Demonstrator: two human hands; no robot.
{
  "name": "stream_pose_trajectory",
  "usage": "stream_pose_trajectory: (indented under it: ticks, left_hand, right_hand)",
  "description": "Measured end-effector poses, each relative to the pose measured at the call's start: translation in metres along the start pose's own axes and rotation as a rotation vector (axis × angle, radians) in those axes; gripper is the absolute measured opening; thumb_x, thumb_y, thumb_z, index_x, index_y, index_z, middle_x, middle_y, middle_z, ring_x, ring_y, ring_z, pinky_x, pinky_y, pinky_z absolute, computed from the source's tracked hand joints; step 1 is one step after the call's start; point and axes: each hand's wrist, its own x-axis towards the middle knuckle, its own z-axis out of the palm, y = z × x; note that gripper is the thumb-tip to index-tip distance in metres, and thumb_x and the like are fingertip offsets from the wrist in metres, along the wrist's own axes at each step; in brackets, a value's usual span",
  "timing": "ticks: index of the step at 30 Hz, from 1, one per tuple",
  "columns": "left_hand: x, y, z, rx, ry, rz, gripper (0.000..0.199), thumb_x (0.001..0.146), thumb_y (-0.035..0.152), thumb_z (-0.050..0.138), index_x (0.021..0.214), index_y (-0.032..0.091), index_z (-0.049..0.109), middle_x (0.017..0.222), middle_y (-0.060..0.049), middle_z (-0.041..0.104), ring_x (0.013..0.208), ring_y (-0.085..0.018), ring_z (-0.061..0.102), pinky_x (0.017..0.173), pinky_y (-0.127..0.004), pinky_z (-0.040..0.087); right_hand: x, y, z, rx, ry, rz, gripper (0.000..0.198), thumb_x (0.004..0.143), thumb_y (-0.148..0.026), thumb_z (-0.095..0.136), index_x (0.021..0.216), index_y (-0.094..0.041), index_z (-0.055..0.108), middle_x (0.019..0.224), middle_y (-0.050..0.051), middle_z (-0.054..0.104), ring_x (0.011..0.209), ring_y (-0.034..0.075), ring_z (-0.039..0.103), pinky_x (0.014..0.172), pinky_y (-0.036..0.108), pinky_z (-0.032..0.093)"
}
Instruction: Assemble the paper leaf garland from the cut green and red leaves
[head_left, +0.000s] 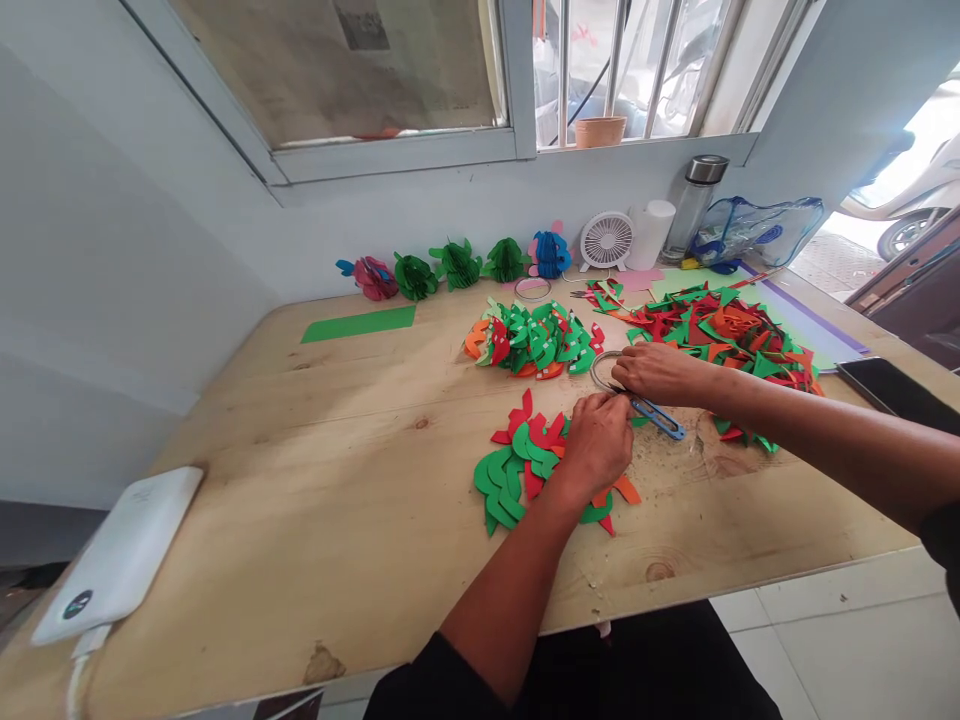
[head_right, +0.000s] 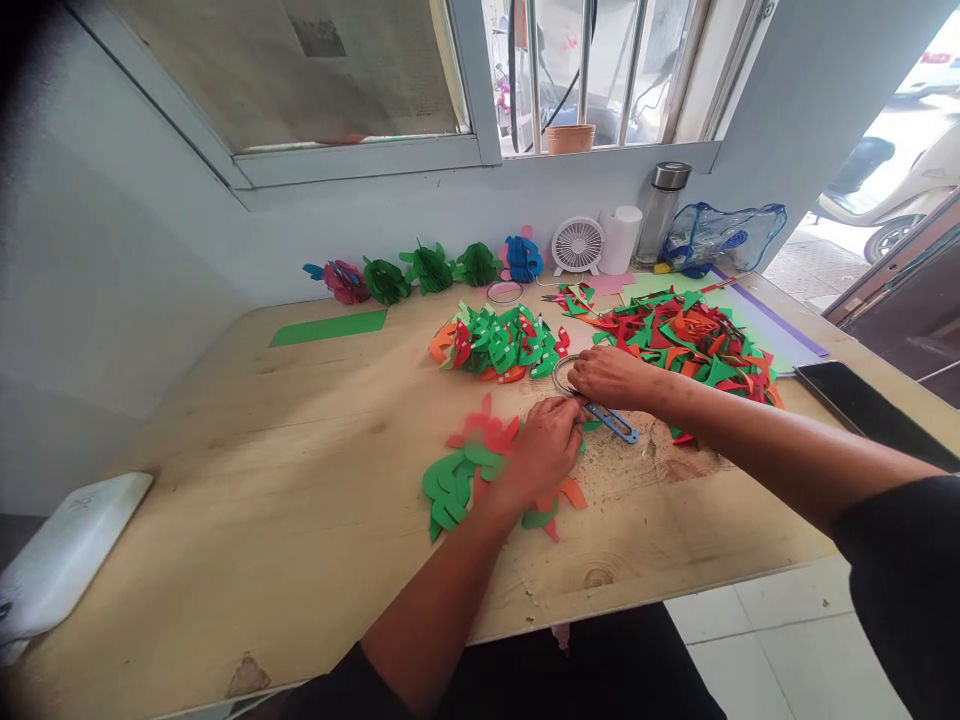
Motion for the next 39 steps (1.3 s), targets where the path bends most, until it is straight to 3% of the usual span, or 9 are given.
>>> stream_pose_trajectory:
  ticks: [5,11,16,27,34,39]
  left_hand:
    - [-0.001,0.0,-0.001,-0.014,-0.009,-0.002,0.02,0.084,0.014,0.04,0.099,0.02,0.052,0.101,-0.005,0.062,0.106,-0.021,0.05,0.094,-0.036,0.037]
    - [0.0,0.001,-0.002,-0.009,-0.032,-0.01,0.026,0.085,0.014,0.04,0.107,0.018,0.052,0.105,-0.006,0.063,0.108,-0.022,0.05,0.095,-0.036,0.036]
    - [0.0,0.001,-0.003,-0.012,-0.027,-0.006,0.026,0.084,0.013,0.04,0.107,0.018,0.052,0.106,-0.006,0.063,0.109,-0.022,0.049,0.096,-0.037,0.036]
    - [0.0,0.0,-0.001,-0.017,-0.012,-0.002,0.022,0.084,0.013,0.04,0.102,0.019,0.052,0.1,-0.006,0.062,0.106,-0.021,0.05,0.093,-0.036,0.038]
    - [-0.001,-0.001,-0.001,0.002,-0.014,0.007,0.021,0.084,0.013,0.04,0.101,0.019,0.052,0.102,-0.006,0.061,0.107,-0.021,0.05,0.094,-0.036,0.038]
    - [-0.001,-0.002,0.0,-0.008,-0.004,0.004,0.024,0.084,0.013,0.041,0.105,0.019,0.052,0.104,-0.006,0.062,0.107,-0.021,0.05,0.095,-0.037,0.037]
  right_hand:
    - [-0.002,0.005,0.005,-0.029,0.055,0.063,0.012,0.083,-0.012,0.05,0.078,-0.011,0.06,0.07,0.01,0.063,0.068,0.02,0.055,0.06,0.03,0.026]
    - [-0.012,0.016,0.003,0.084,0.108,0.255,0.019,0.085,-0.012,0.045,0.076,-0.012,0.061,0.07,0.009,0.063,0.066,0.017,0.054,0.06,0.027,0.028]
    - [-0.016,0.006,0.002,0.202,0.086,0.183,0.019,0.088,-0.019,0.046,0.078,-0.015,0.062,0.072,0.007,0.064,0.071,0.017,0.055,0.061,0.026,0.029]
    - [-0.002,0.007,0.005,0.097,-0.044,0.096,0.012,0.083,-0.013,0.049,0.08,-0.011,0.061,0.07,0.01,0.064,0.067,0.019,0.056,0.058,0.029,0.026]
    - [-0.001,0.001,0.002,0.007,0.02,0.051,0.012,0.084,-0.014,0.048,0.079,-0.011,0.059,0.072,0.01,0.064,0.068,0.02,0.056,0.059,0.03,0.025]
    - [-0.007,0.011,-0.003,-0.028,0.091,0.155,0.014,0.081,-0.006,0.047,0.077,-0.011,0.059,0.07,0.011,0.063,0.067,0.019,0.054,0.061,0.029,0.028]
